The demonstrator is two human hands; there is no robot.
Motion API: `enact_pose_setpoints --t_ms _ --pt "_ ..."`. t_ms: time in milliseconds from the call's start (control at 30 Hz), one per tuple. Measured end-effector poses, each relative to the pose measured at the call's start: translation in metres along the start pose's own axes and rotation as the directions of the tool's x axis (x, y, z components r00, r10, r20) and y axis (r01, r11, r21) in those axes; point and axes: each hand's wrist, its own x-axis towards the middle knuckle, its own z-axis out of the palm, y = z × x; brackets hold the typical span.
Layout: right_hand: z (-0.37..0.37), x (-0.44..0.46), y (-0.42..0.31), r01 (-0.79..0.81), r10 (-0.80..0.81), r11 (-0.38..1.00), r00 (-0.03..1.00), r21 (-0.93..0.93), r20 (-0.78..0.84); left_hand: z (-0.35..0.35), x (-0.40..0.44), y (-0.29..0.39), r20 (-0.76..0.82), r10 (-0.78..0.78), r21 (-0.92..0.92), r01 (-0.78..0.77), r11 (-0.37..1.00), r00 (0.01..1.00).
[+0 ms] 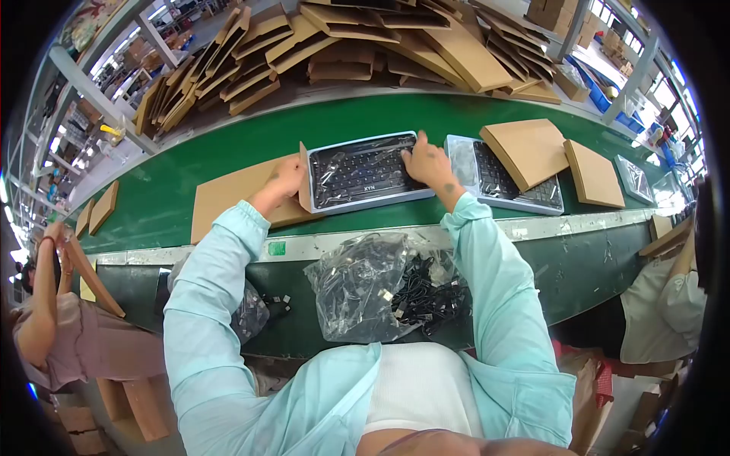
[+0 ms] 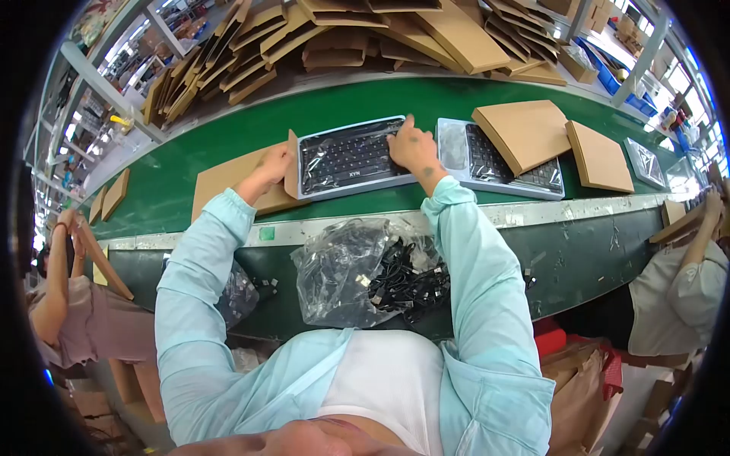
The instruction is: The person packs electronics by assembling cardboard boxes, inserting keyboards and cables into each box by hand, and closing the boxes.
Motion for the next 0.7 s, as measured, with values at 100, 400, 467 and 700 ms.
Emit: enact_pose_setpoints --t_ms 100,400,467,700 --pt "-0.001 -0.009 -0.023 -0.081 0.095 0.965 0.995 0.249 -0.043 0.013 0.023 -0.022 -0.024 0.126 0.152 -0.121 0.981 0.992" --pt "-0.134 -0.079 -0.130 0.523 -0.430 0.760 0.850 0.386 -0.305 -0.032 -0.046 0.130 0.046 0.625 -0.316 -0.582 0.749 0.779" --pt "-0.160 -0.077 -0.131 0.763 -0.569 0.610 0.608 0.211 -0.553 -0.076 -0.070 0.159 0.177 0.602 -0.478 -0.467 0.744 0.779" --pt "-0.210 -0.104 -0.085 0.791 -0.648 0.550 0.607 0.269 -0.460 -0.158 -0.126 0.183 0.098 0.752 -0.045 -0.752 0.657 0.652"
